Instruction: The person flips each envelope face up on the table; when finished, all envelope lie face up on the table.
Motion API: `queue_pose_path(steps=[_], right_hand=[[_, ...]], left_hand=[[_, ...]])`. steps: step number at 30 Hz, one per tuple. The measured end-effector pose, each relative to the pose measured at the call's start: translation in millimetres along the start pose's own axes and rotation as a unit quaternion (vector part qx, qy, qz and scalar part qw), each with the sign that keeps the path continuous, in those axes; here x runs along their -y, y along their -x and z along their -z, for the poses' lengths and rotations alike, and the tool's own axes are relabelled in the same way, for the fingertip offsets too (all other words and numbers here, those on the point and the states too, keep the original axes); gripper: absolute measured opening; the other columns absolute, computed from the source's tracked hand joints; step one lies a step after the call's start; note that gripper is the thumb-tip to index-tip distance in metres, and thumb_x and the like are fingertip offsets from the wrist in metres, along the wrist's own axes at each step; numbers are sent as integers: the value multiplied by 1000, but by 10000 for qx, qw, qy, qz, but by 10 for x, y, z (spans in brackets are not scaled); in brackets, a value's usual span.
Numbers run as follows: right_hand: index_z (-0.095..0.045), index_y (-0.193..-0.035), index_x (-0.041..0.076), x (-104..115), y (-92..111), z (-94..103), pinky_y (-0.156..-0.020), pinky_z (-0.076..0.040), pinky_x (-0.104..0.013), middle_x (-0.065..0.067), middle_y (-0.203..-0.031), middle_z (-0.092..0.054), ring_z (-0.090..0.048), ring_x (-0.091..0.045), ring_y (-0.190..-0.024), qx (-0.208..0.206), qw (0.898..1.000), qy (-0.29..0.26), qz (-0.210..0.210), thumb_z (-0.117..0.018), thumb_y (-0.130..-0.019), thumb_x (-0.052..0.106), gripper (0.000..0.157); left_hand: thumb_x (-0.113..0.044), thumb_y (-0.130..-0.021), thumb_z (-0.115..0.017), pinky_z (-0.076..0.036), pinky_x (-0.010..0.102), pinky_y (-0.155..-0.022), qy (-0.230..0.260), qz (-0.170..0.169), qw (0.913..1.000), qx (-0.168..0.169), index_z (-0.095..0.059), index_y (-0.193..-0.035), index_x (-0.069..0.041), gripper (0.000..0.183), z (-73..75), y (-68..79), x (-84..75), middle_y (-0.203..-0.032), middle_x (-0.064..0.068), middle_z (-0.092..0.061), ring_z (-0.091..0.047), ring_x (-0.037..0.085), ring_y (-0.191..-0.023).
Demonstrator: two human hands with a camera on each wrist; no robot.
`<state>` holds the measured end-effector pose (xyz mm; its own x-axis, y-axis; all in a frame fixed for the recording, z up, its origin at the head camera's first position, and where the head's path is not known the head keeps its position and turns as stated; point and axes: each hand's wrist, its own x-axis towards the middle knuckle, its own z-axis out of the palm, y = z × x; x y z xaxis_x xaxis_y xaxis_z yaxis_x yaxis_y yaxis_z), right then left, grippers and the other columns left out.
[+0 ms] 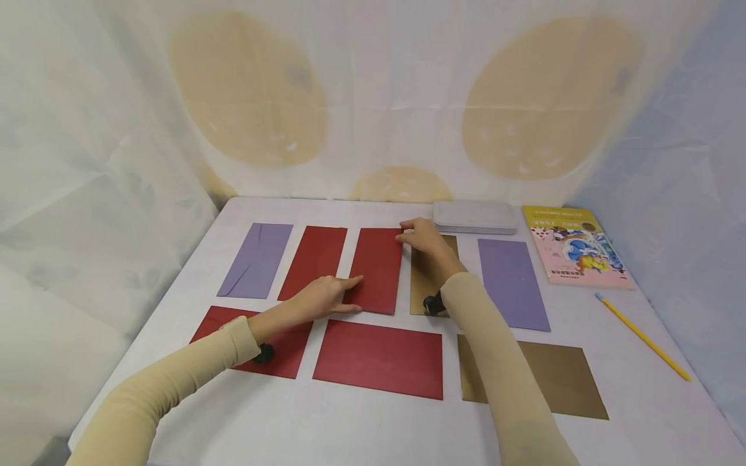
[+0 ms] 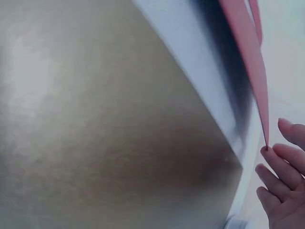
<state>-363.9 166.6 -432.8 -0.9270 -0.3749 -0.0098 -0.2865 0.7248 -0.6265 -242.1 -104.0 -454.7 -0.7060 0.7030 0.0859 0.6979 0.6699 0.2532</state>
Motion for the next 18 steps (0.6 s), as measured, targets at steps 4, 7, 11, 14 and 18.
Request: queue_pose_path(steps=[4,7,11,14,18], right_hand=[[-50,-139,0,14,18,64,-106,-33,-49,-19,-139,-50,-40,-35,-133,-9,9998,-195,-54,-61,-96,23,50],[-49,-141,2,37,46,107,-107,-32,-49,-17,-140,-50,-38,-33,-134,-1,9996,-265,-88,-61,-96,24,51],[-47,-142,3,63,86,154,-106,-32,-50,-18,-141,-49,-38,-34,-135,-27,9995,-303,-61,-61,-96,26,53],[-47,-143,5,71,114,180,-107,-32,-49,-18,-142,-48,-38,-34,-135,-101,9993,-360,-68,-62,-95,28,55],[-47,-143,7,64,137,210,-107,-32,-48,-16,-142,-47,-39,-33,-135,-236,9988,-424,16,-63,-95,29,56]], left_hand=[[-44,-82,-75,-47,20,-67,50,-31,10000,-11,-53,-136,0,73,8,10,-4,-111,12,-68,-60,11,-81],[-44,-82,-75,-49,21,-69,46,-9,10000,-31,-53,-136,0,74,8,10,-7,-115,12,-67,-62,12,-86],[-45,-82,-75,-48,20,-68,-21,50,10000,-38,-53,-136,-1,73,10,1,-9,-113,11,-68,-61,10,-84],[-45,-83,-74,-43,19,-61,-27,88,10000,-23,-54,-136,-2,71,16,-9,-12,-94,7,-70,-53,8,-70],[-42,-84,-74,-36,18,-52,44,81,10000,26,-54,-136,-3,68,27,-26,-18,-63,-4,-54,-36,6,-54]])
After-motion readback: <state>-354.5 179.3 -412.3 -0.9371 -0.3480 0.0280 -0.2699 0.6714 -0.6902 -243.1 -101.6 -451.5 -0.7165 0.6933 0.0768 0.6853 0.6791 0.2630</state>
